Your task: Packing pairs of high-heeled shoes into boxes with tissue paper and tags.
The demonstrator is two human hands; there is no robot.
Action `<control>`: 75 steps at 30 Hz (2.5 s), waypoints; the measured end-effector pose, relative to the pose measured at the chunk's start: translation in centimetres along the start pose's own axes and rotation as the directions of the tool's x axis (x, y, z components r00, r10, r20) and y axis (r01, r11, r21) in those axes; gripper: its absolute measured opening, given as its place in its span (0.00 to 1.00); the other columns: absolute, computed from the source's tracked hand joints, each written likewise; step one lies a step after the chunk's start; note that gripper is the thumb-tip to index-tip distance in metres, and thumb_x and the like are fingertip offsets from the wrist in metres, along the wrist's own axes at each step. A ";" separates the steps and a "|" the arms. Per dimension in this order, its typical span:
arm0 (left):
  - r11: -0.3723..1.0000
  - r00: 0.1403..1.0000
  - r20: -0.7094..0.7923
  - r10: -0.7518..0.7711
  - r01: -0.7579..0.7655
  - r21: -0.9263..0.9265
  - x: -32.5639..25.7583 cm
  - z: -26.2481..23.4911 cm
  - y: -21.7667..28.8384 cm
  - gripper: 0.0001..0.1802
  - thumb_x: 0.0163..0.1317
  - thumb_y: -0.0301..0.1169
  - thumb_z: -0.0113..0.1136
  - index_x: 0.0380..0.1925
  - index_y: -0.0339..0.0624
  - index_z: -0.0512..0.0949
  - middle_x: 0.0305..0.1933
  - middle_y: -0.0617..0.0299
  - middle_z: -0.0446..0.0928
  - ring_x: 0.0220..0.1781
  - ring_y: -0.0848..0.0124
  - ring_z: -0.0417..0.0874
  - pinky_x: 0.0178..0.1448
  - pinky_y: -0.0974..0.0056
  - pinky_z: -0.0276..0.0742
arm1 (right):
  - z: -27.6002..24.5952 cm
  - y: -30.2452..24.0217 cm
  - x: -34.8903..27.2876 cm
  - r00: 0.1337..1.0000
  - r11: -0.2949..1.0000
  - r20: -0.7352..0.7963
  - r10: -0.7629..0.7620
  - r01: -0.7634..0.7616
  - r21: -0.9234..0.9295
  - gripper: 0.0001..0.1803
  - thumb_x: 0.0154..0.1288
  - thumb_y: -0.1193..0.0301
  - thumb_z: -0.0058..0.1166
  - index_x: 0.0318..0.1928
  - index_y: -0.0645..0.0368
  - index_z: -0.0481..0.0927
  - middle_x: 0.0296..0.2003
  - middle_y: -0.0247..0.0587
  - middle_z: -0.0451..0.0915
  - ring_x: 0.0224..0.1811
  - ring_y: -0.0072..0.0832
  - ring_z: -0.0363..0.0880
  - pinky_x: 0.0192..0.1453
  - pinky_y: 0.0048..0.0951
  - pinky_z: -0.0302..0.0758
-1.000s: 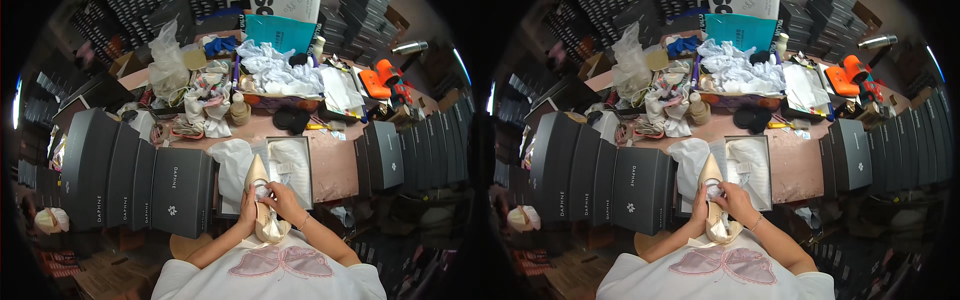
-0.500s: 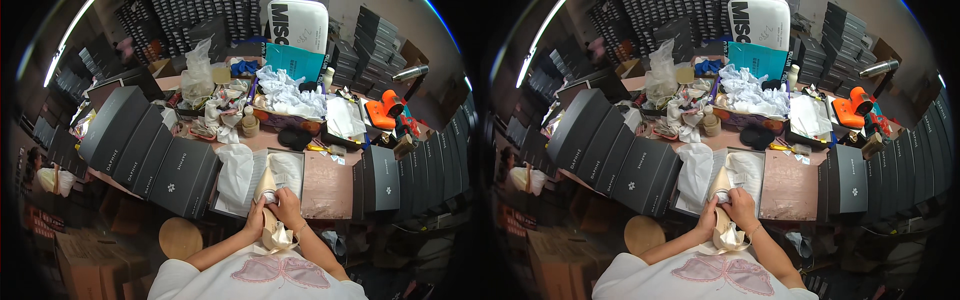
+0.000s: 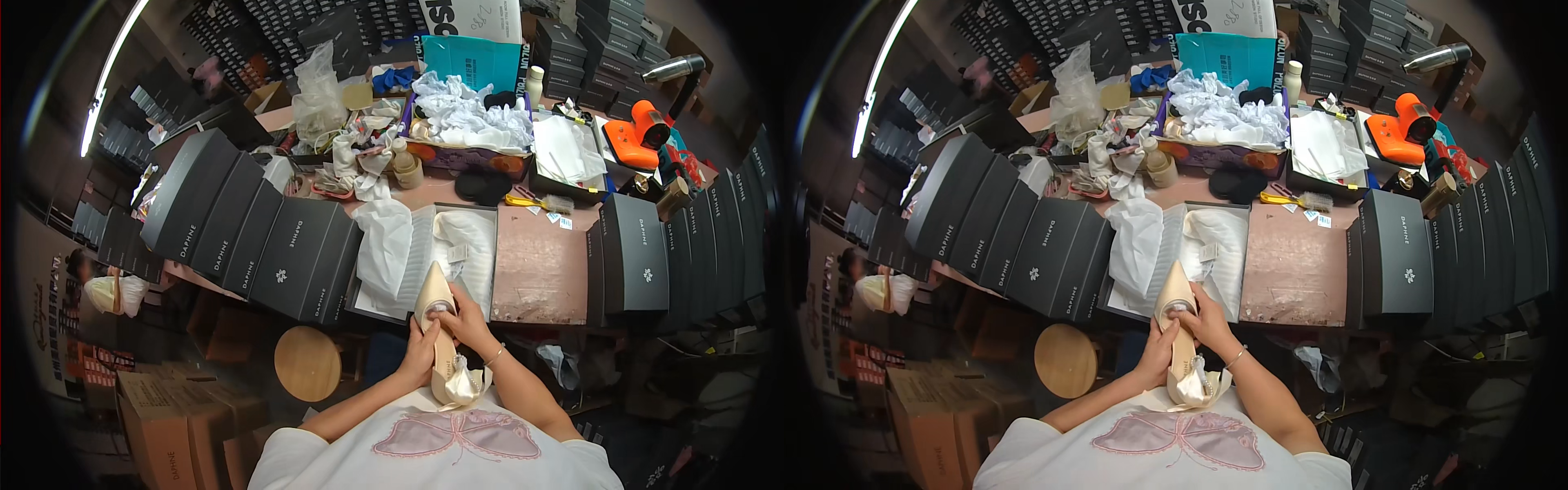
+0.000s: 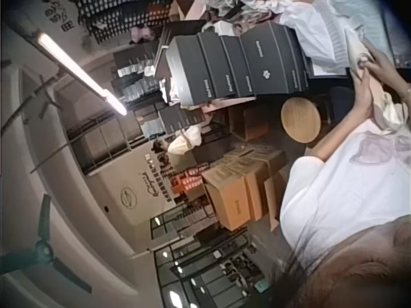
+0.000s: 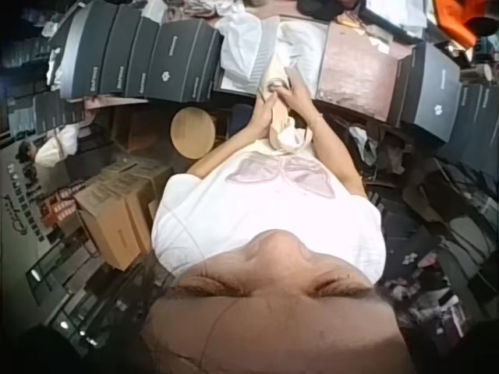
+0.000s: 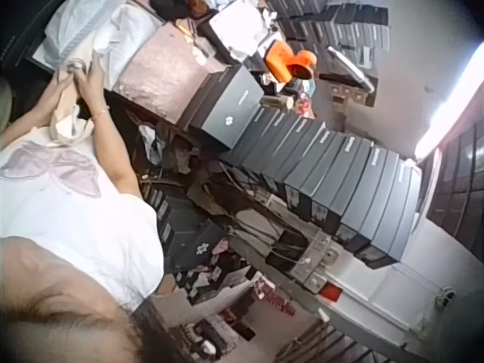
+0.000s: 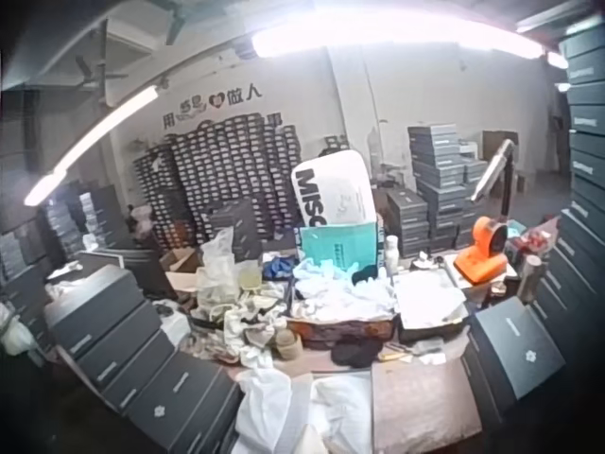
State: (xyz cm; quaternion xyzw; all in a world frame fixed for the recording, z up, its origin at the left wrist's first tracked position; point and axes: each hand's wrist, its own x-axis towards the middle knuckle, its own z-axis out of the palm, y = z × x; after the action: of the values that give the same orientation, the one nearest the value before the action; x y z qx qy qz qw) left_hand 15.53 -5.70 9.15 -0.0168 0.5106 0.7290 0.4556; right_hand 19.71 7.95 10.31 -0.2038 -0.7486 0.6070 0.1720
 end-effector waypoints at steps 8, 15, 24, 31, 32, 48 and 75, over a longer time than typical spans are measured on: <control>0.701 0.946 0.089 0.312 -0.293 0.650 0.3 0.1 5.6 0.37 0.63 0.36 0.62 0.68 0.45 0.54 0.64 0.54 0.63 0.63 0.63 0.68 0.61 0.60 0.70 | -2.8 0.5 5.9 0.917 0.947 0.303 0.260 -0.303 0.103 0.22 0.60 0.61 0.59 0.47 0.67 0.78 0.37 0.43 0.84 0.37 0.33 0.83 0.43 0.29 0.76; 0.400 0.814 0.573 0.098 -0.560 0.726 4.3 2.6 11.6 0.15 0.56 0.24 0.63 0.45 0.36 0.76 0.41 0.53 0.80 0.45 0.65 0.82 0.49 0.64 0.76 | -1.9 9.4 6.6 0.738 0.454 0.672 0.063 -0.621 0.639 0.32 0.68 0.66 0.50 0.68 0.65 0.56 0.58 0.44 0.71 0.56 0.27 0.75 0.62 0.27 0.71; 0.912 0.927 0.334 0.170 -0.276 0.302 5.4 -0.8 12.7 0.17 0.64 0.29 0.60 0.50 0.33 0.73 0.47 0.61 0.78 0.47 0.75 0.78 0.54 0.68 0.74 | -3.4 -0.7 4.5 0.919 0.888 0.376 0.117 -0.266 0.375 0.26 0.74 0.57 0.42 0.62 0.64 0.68 0.52 0.43 0.77 0.52 0.28 0.76 0.55 0.30 0.73; 0.987 0.928 0.369 0.050 -0.103 0.127 4.5 -0.3 11.3 0.17 0.64 0.30 0.61 0.50 0.35 0.74 0.47 0.61 0.78 0.46 0.76 0.78 0.52 0.68 0.75 | -2.6 -2.9 0.8 0.965 0.931 0.246 0.088 -0.168 0.325 0.19 0.70 0.66 0.50 0.56 0.65 0.73 0.45 0.40 0.79 0.46 0.23 0.77 0.52 0.26 0.74; 0.969 0.930 0.360 0.076 -0.154 0.194 4.3 -0.3 10.9 0.17 0.64 0.31 0.61 0.50 0.35 0.73 0.47 0.61 0.78 0.46 0.76 0.78 0.52 0.68 0.75 | -2.7 -3.1 0.3 0.980 0.947 0.181 0.078 -0.130 0.294 0.18 0.70 0.67 0.51 0.55 0.64 0.73 0.43 0.40 0.79 0.44 0.23 0.78 0.51 0.26 0.75; 0.490 0.881 0.419 0.221 -0.472 0.733 1.1 2.3 11.4 0.14 0.56 0.24 0.64 0.43 0.36 0.78 0.35 0.57 0.79 0.39 0.71 0.82 0.45 0.67 0.77 | -6.5 -5.8 2.5 0.943 0.838 0.299 0.147 -0.279 0.469 0.17 0.59 0.67 0.66 0.30 0.56 0.68 0.22 0.25 0.72 0.21 0.12 0.70 0.24 0.15 0.70; 0.420 0.904 0.399 0.152 -0.425 0.802 -0.2 2.4 10.9 0.15 0.55 0.23 0.64 0.44 0.36 0.78 0.36 0.57 0.77 0.33 0.70 0.80 0.37 0.67 0.77 | -5.8 -6.1 -0.2 0.954 0.872 0.193 0.230 -0.290 0.394 0.11 0.56 0.75 0.61 0.29 0.58 0.68 0.23 0.22 0.66 0.24 0.08 0.62 0.26 0.13 0.62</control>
State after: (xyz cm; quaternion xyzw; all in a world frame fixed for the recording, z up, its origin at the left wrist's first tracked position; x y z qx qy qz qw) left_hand 9.25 -4.74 18.37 0.4042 0.7386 0.4273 0.3294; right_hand 22.25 11.58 17.46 -0.2182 -0.5771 0.7834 0.0754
